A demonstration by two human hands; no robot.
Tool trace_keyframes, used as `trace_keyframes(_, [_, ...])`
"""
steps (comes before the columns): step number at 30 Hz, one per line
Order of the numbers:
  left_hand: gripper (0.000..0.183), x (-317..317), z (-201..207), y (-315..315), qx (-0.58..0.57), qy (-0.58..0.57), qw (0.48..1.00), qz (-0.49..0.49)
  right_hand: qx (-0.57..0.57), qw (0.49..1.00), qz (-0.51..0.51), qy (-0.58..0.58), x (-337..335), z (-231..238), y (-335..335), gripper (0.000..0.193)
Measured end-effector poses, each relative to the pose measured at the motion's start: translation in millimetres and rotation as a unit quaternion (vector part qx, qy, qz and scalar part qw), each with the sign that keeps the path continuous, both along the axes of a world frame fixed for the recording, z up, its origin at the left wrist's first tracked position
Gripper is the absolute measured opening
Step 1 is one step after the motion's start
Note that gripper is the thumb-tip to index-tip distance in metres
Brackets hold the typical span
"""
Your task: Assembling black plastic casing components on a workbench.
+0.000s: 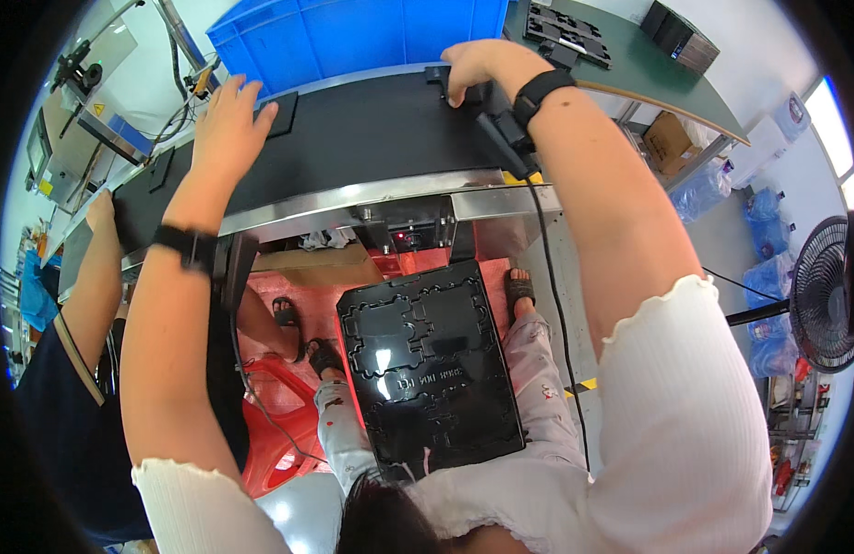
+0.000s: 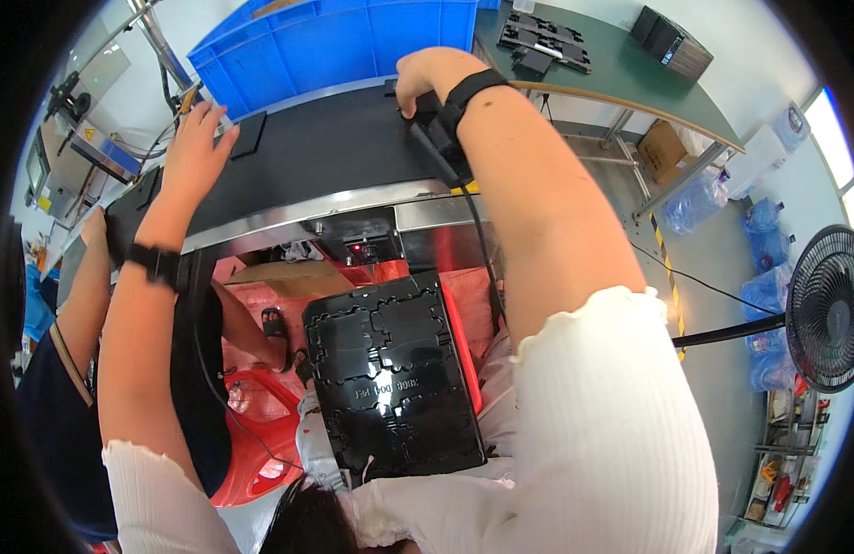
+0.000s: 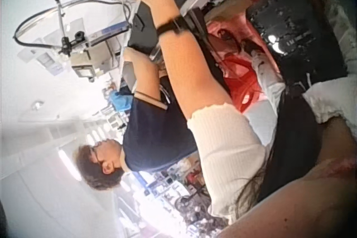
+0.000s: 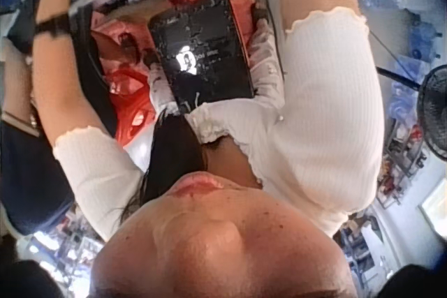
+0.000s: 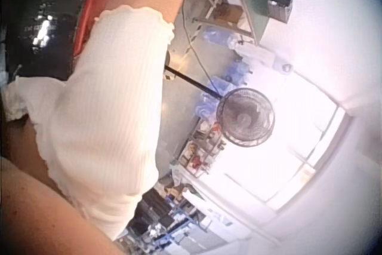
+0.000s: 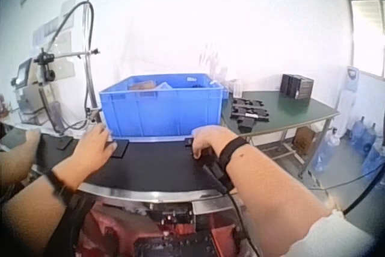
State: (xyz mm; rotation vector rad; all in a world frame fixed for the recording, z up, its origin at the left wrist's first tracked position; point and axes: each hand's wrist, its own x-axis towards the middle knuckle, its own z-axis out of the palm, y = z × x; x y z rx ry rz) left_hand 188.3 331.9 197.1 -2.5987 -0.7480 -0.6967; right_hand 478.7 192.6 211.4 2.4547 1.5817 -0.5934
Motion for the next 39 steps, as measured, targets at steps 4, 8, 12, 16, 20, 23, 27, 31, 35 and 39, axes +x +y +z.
trace_keyframes(4, [0.057,48.7,-30.9,40.1,0.012,0.034,0.999,0.027,0.121,0.973,0.023,-0.194,10.7,3.3,-27.9,0.072])
trace_keyframes(8, [0.066,86.9,-56.8,58.7,-0.179,0.152,0.970,-0.059,0.399,0.892,0.161,-0.137,-11.8,19.5,-75.5,0.019])
trace_keyframes(12, [0.061,88.5,-58.0,35.0,-0.147,0.104,0.977,-0.111,0.472,0.867,0.133,0.094,-76.2,20.9,-152.4,0.027])
trace_keyframes(16, [0.075,79.8,-32.0,-21.6,-0.206,0.180,0.962,0.000,0.369,0.859,0.184,0.305,-135.3,-68.8,-179.5,0.033])
trace_keyframes(20, [0.079,73.6,-20.6,-45.1,-0.206,0.261,0.943,0.004,0.251,0.932,0.206,0.159,-170.0,-136.7,-199.0,0.040])
trace_keyframes(23, [0.052,73.9,-46.7,-54.0,-0.042,0.155,0.987,-0.022,0.289,0.930,0.226,0.028,-190.7,-154.8,-227.5,0.050])
trace_keyframes(27, [0.048,81.3,-63.4,-74.9,0.016,0.198,0.980,0.023,0.281,0.943,0.176,-0.009,-223.7,-172.6,-259.2,0.070])
trace_keyframes(31, [0.061,82.0,-47.2,-119.9,-0.065,0.095,0.992,0.055,0.356,0.924,0.140,-0.014,-231.3,-190.4,-267.2,0.070])
trace_keyframes(35, [0.068,43.6,-39.2,-169.3,-0.046,-0.012,0.995,-0.089,0.355,0.929,0.100,-0.003,-238.2,-188.3,-268.7,0.068])
trace_keyframes(39, [0.070,-20.1,-57.0,-215.3,-0.108,0.005,0.979,-0.172,0.329,0.942,0.062,-0.032,-245.6,-180.2,-269.0,0.062])
